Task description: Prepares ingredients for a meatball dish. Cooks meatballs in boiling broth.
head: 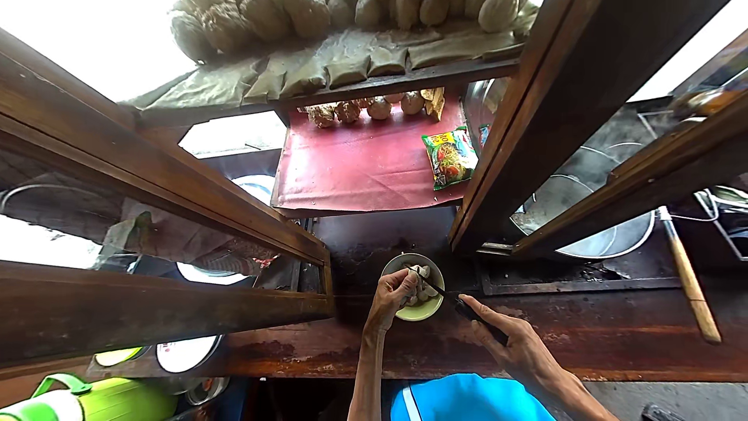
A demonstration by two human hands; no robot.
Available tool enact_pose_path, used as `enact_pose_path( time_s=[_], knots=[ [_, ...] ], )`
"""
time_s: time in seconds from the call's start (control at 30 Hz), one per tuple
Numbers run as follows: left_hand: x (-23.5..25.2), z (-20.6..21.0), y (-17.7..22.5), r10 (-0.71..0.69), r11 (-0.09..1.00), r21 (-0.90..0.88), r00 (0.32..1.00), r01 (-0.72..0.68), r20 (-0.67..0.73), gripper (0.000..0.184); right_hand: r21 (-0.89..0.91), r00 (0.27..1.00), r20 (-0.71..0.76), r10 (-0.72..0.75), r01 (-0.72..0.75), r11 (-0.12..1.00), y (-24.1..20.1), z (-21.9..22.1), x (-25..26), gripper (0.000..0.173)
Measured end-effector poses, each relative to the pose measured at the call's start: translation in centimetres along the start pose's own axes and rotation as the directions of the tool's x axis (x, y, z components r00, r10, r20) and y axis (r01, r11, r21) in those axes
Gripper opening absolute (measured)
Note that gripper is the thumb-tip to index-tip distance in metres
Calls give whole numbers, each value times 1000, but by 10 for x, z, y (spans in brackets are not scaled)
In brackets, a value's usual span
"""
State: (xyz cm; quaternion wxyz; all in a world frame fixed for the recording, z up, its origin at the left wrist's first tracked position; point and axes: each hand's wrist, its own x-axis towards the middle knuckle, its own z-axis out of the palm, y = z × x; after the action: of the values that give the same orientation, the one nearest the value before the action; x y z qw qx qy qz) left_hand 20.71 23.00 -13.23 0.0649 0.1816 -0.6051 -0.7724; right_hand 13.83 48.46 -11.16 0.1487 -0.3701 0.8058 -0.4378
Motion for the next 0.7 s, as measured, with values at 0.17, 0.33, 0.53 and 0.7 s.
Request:
enact_pose_path(
  time_s=[0.17, 0.33, 0.53, 0.7],
  knots=[
    [3, 3, -7, -28, 998, -60, 1000, 28, -2, 23, -10, 1000, 3, 13, -13, 1000, 3, 7, 3, 45],
    [4, 0, -6, -72, 997, -11, 991, 72, -112, 25, -1, 987, 78, 140, -140, 990, 4, -10, -11, 45],
    [14, -3, -33, -166, 697, 657, 956, 287, -241, 46, 71, 949, 41, 312, -314, 947, 18, -18, -25, 46],
    [11, -3, -34, -168, 896, 319, 901, 309, -400, 29, 133, 936, 20, 352, -352, 927, 15, -13, -23, 47]
  ],
)
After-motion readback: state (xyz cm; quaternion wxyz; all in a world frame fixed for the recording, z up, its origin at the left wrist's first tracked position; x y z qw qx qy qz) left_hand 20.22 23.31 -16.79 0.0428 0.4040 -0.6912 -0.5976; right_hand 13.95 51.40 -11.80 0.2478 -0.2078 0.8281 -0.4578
